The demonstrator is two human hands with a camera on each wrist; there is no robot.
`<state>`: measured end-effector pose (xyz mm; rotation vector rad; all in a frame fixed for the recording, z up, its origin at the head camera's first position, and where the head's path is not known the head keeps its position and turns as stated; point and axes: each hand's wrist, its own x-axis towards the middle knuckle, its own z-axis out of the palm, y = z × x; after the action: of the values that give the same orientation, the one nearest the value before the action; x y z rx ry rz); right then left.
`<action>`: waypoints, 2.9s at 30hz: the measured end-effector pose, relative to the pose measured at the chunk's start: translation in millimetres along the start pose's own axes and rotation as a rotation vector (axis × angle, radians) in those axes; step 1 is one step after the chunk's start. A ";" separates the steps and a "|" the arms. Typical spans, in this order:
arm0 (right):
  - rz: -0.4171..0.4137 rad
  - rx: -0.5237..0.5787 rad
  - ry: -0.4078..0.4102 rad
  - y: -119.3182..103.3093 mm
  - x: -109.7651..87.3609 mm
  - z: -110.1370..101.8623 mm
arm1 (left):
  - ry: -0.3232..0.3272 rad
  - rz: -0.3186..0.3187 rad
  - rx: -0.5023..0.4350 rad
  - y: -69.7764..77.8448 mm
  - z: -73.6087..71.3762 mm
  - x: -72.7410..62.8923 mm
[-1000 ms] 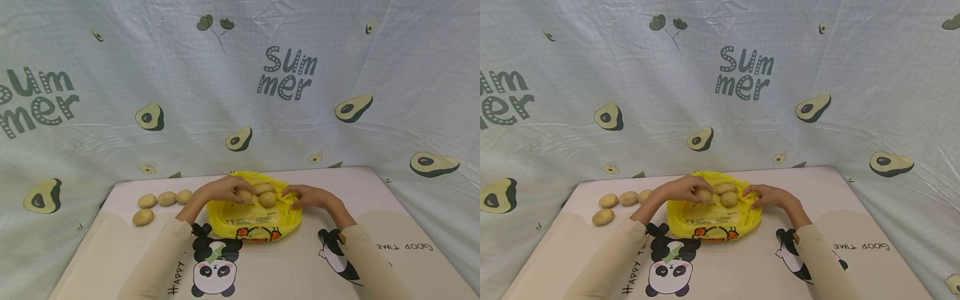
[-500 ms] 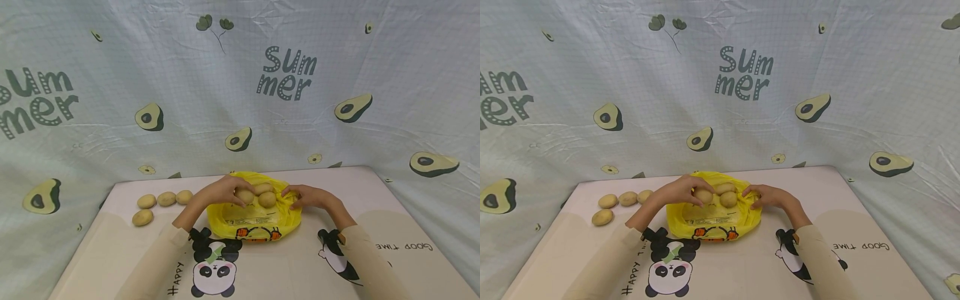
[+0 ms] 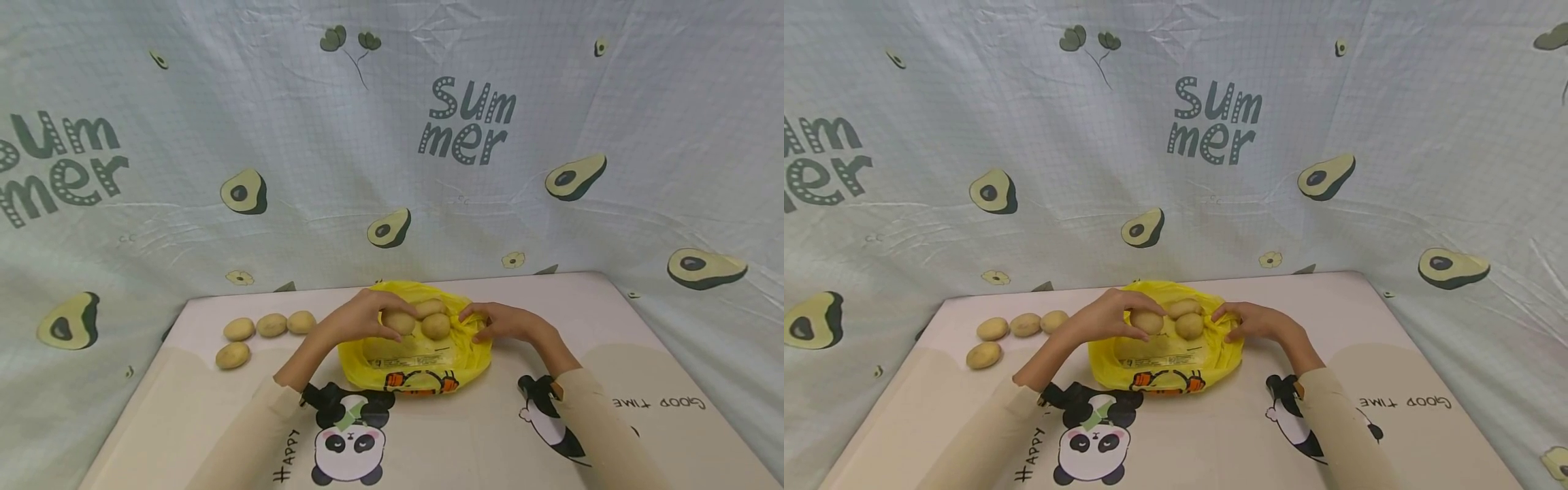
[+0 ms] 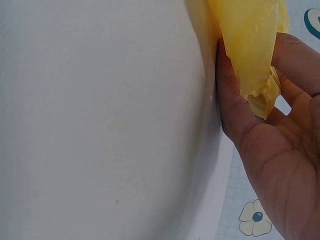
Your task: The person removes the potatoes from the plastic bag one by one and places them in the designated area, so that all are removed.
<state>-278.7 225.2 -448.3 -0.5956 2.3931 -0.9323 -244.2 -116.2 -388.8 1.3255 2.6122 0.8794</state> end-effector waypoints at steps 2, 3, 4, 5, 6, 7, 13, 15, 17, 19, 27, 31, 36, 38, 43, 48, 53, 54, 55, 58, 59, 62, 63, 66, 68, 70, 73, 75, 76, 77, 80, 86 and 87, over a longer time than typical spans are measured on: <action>0.000 0.000 0.002 0.0 -0.2 0.5 | 0.014 -0.005 0.000 0.6 0.0 -2.4; 0.001 0.001 0.002 -0.2 -0.2 0.9 | 0.021 -0.004 -0.002 1.0 -0.1 -3.8; -0.001 -0.005 0.004 -0.3 -0.6 0.7 | 0.028 -0.003 -0.004 1.6 -0.2 -4.3; 0.000 -0.003 0.006 -0.4 -0.8 0.6 | 0.031 -0.006 -0.008 2.0 -0.4 -4.9; -0.005 -0.008 0.007 -0.7 -1.2 0.8 | 0.035 -0.007 -0.011 2.4 -0.5 -5.6; -0.002 -0.006 0.009 -0.9 -1.4 1.0 | 0.038 -0.008 -0.014 3.1 -0.7 -6.6; 0.005 0.000 0.014 -0.1 -2.1 2.5 | 0.032 -0.029 -0.024 5.5 0.7 -12.0; 0.000 -0.003 0.015 0.1 -1.7 2.8 | 0.033 -0.038 -0.027 6.4 1.5 -13.9; -0.005 -0.004 0.017 0.2 -1.5 2.8 | 0.036 -0.046 -0.030 7.4 2.1 -15.6; -0.015 -0.004 0.017 -0.3 -1.4 2.6 | 0.044 -0.049 -0.031 8.0 2.4 -17.4; -0.004 -0.004 0.020 0.0 -0.7 2.0 | 0.070 -0.054 -0.053 6.6 3.7 -21.9; -0.004 -0.002 0.021 1.2 -0.1 1.7 | 0.076 -0.066 -0.071 6.3 4.4 -24.7; -0.011 -0.006 0.021 2.2 0.6 2.2 | 0.079 -0.069 -0.071 5.3 6.1 -28.3; -0.011 -0.005 0.020 2.2 1.0 2.5 | 0.080 -0.071 -0.074 5.3 6.6 -30.0; -0.011 0.007 0.020 2.0 1.0 3.2 | 0.092 -0.100 -0.078 6.2 7.0 -35.1; -0.003 -0.008 0.023 3.7 1.6 3.3 | 0.106 -0.116 -0.098 7.6 7.7 -38.5; 0.003 -0.015 0.025 4.7 1.9 3.3 | 0.112 -0.117 -0.101 8.7 8.8 -40.7; 0.003 -0.010 0.026 4.7 1.7 3.4 | 0.113 -0.117 -0.099 8.9 8.9 -41.0; 0.003 -0.004 0.026 4.6 1.5 3.4 | 0.113 -0.116 -0.097 9.0 9.0 -41.1; 0.000 0.014 0.025 4.6 1.3 3.5 | 0.114 -0.111 -0.091 9.6 8.7 -41.6; 0.000 0.016 0.025 4.3 1.0 3.3 | 0.115 -0.110 -0.088 9.9 8.5 -42.0; -0.006 -0.007 0.026 3.7 0.1 2.8 | 0.116 -0.103 -0.078 9.6 7.5 -43.5; -0.016 -0.024 0.027 3.2 -0.4 2.5 | 0.116 -0.101 -0.077 9.8 6.8 -44.3; -0.090 -0.094 0.029 1.4 -2.3 2.1 | 0.127 -0.110 -0.080 9.1 3.1 -49.5; -0.147 -0.130 0.035 0.0 -3.8 2.2 | 0.135 -0.126 -0.089 9.0 -0.8 -54.5; -0.194 -0.152 0.042 -1.0 -5.3 2.2 | 0.142 -0.142 -0.094 8.4 -4.5 -59.4; -0.205 -0.152 0.068 -1.3 -7.7 2.6 | 0.147 -0.152 -0.092 5.4 -8.0 -64.1; -0.202 -0.145 0.084 -0.5 -8.4 3.4 | 0.149 -0.155 -0.089 3.8 -9.2 -65.9; -0.201 -0.144 0.092 -0.3 -8.7 4.0 | 0.150 -0.157 -0.088 3.1 -9.6 -66.8; -0.198 -0.140 0.097 0.0 -8.8 4.8 | 0.151 -0.160 -0.088 2.5 -9.7 -68.0; -0.204 -0.135 0.107 0.2 -9.8 7.3 | 0.149 -0.171 -0.093 2.5 -10.1 -71.5; -0.203 -0.149 0.133 -1.3 -13.5 9.8 | 0.148 -0.172 -0.087 0.7 -12.7 -77.6; -0.202 -0.151 0.136 -1.6 -14.0 10.0 | 0.150 -0.171 -0.082 0.2 -13.1 -78.3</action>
<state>-261.5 227.1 -449.5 -0.8694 2.5776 -0.9053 -199.6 -181.8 -391.7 1.0365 2.7165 1.0823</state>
